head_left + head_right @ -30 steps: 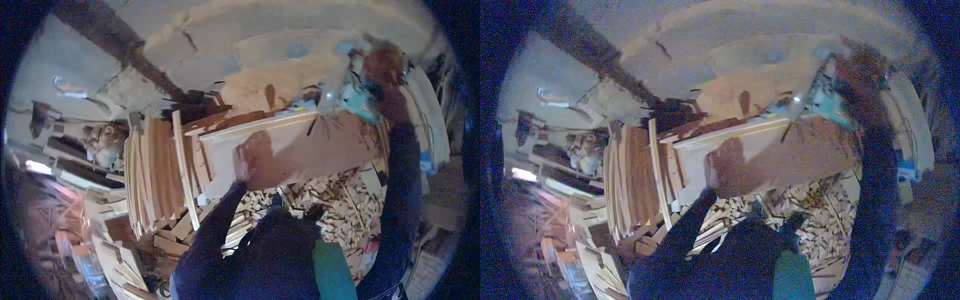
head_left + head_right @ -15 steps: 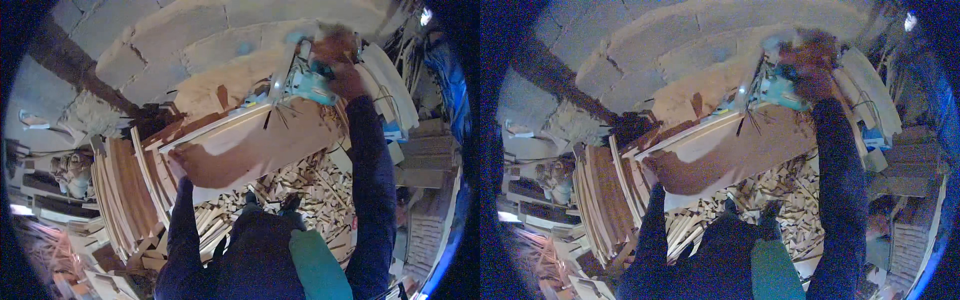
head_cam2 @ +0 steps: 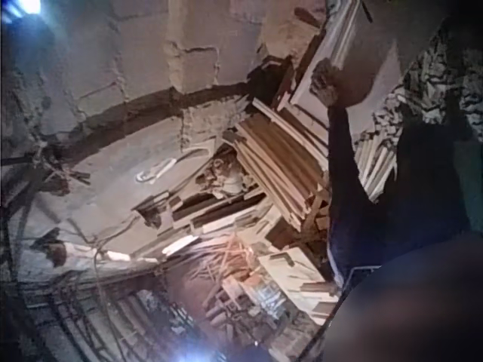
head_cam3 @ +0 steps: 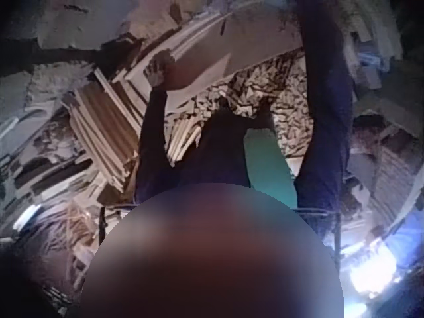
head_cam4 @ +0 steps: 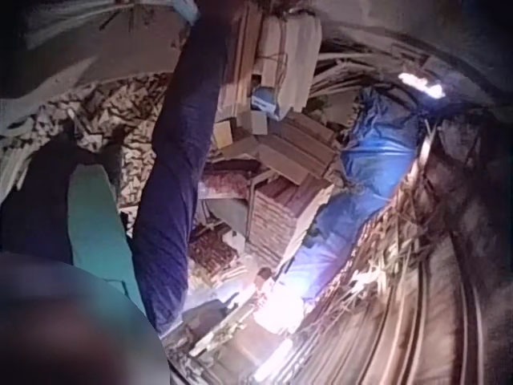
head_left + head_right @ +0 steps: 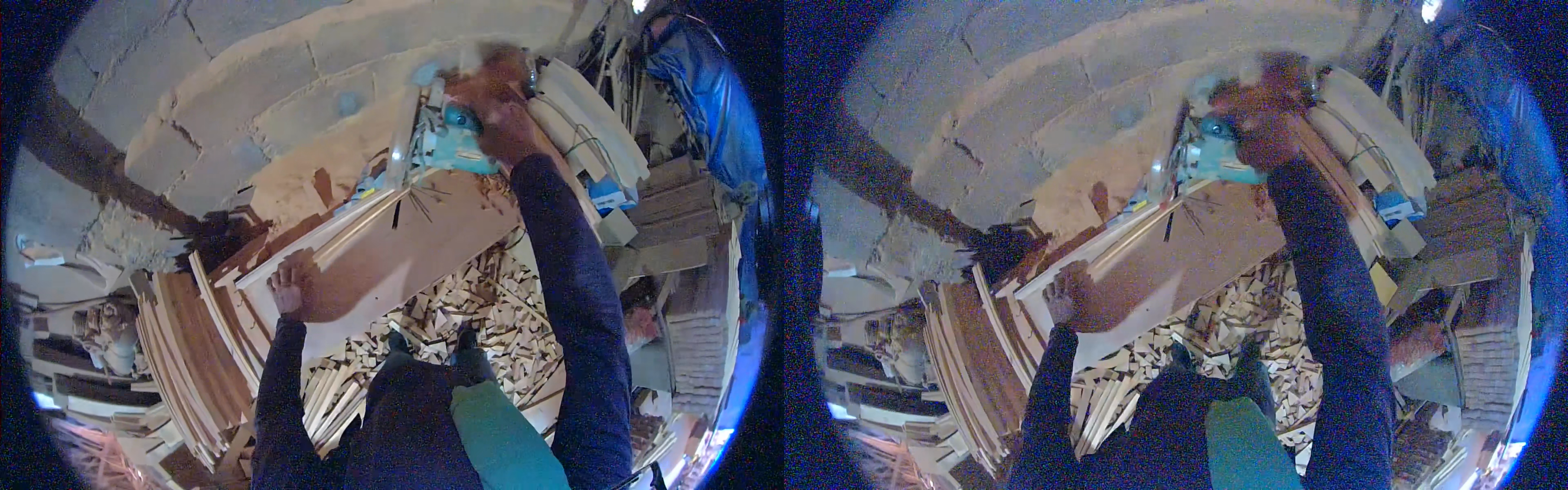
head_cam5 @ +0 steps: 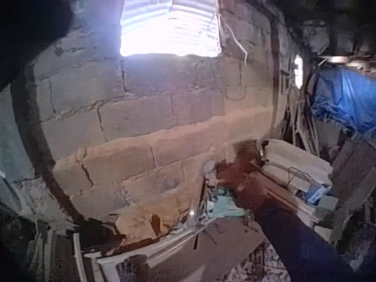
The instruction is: Cutting thin wooden strips using a circular saw on a workbench.
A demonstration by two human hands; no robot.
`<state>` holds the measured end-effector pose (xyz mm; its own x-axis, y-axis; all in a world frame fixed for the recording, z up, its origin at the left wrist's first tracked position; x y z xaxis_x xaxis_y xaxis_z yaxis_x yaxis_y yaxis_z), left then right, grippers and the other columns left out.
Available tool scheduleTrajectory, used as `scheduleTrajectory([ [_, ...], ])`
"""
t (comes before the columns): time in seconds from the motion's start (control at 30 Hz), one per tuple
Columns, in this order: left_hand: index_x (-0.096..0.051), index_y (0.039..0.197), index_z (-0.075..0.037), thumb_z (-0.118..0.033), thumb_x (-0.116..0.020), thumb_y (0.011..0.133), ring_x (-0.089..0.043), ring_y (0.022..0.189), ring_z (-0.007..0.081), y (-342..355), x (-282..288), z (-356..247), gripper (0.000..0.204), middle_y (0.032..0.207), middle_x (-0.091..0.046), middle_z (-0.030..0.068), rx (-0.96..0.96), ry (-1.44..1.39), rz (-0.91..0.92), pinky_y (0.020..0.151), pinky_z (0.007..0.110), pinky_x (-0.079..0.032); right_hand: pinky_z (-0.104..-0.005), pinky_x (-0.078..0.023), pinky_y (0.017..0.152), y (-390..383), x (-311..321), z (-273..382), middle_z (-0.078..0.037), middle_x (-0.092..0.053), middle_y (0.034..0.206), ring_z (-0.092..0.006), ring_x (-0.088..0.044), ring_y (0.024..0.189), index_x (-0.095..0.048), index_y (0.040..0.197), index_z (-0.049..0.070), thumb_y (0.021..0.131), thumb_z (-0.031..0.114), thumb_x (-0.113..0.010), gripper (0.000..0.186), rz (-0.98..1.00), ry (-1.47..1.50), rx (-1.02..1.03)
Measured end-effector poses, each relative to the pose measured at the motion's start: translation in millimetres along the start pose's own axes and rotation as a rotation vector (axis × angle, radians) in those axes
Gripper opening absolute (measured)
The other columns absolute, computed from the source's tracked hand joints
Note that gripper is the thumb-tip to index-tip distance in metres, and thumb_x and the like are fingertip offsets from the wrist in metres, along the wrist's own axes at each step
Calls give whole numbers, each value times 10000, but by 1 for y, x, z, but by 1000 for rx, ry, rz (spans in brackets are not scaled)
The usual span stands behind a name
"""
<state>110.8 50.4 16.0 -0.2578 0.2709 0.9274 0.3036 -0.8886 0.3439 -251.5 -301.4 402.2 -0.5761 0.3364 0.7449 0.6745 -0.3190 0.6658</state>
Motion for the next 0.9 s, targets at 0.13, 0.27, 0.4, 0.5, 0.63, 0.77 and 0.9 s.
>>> scheduleTrajectory([
  [0.13, -561, 1279, -64, -254, -569, 924, -535, 1137, 356, 3, 7, -19, 402, 1300, -547, 172, -114, -70, 47, 953, 540, -454, -532, -556, 832, -1, 2, 8, -180, -729, 982, -413, -700, 922, -663, 1208, 118, 738, 146, -763, 482, 253, -85, -66],
  [0.27, -527, 1310, -12, -243, -612, 918, -536, 1117, 389, -23, 29, -43, 462, 1298, -545, 203, -159, -146, 69, 950, 512, -469, -534, -545, 845, -5, -2, -2, -190, -724, 998, -430, -692, 953, -588, 1317, 122, 757, 178, -784, 596, 264, -136, -126],
  [0.4, -486, 1365, 27, -218, -661, 897, -540, 1108, 446, -88, 54, -84, 556, 1301, -546, 253, 2, -670, 190, 952, 543, -475, -517, -536, 890, -10, -23, -12, -210, -694, 1127, -430, -667, 1055, -559, 1349, 83, 775, 208, -810, 640, 312, 125, -159],
  [0.5, -485, 1379, 31, -182, -664, 891, -556, 1118, 495, -131, 86, -141, 562, 1281, -554, 300, -153, -276, 159, 928, 586, -490, -485, -533, 931, -17, 21, -15, -209, -675, 1182, -408, -660, 1097, -566, 1332, 41, 834, 209, -799, 575, 39, 220, -84],
  [0.63, -605, 1144, 0, -163, -622, 927, -608, 1012, 465, -155, 85, -211, 272, 1096, -635, 234, 34, -469, 260, 813, 565, -533, -432, -521, 1001, -89, 74, -50, -126, -657, 1258, -298, -644, 1166, -582, 1312, 36, 945, 205, -732, 431, -244, 767, -397],
  [0.77, -590, 1039, -19, -195, -634, 944, -617, 922, 449, -133, 72, -304, 205, 919, -620, 209, 126, -636, 248, 728, 563, -513, -411, -545, 805, -247, 30, -33, -79, -713, 1041, -231, -695, 954, -702, 1100, 67, 1003, 243, -650, 208, 120, 799, -660],
  [0.9, -580, 1059, -49, -238, -673, 934, -609, 830, 442, -99, 58, -387, 244, 882, -619, 208, 341, -753, 261, 684, 563, -478, -398, -564, 791, -388, -48, 34, -86, -740, 976, -238, -714, 906, -733, 1091, 56, 1008, 243, -630, 228, 442, 546, -416],
])
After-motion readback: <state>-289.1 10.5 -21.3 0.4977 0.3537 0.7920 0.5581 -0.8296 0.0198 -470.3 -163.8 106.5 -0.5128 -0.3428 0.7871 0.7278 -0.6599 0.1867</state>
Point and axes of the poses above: each hand's wrist, its own y-axis towards the middle knuckle, its own x-axis out of the back of the hand, z = x × y, the point moved 10 cm from there along y, towards the middle knuckle
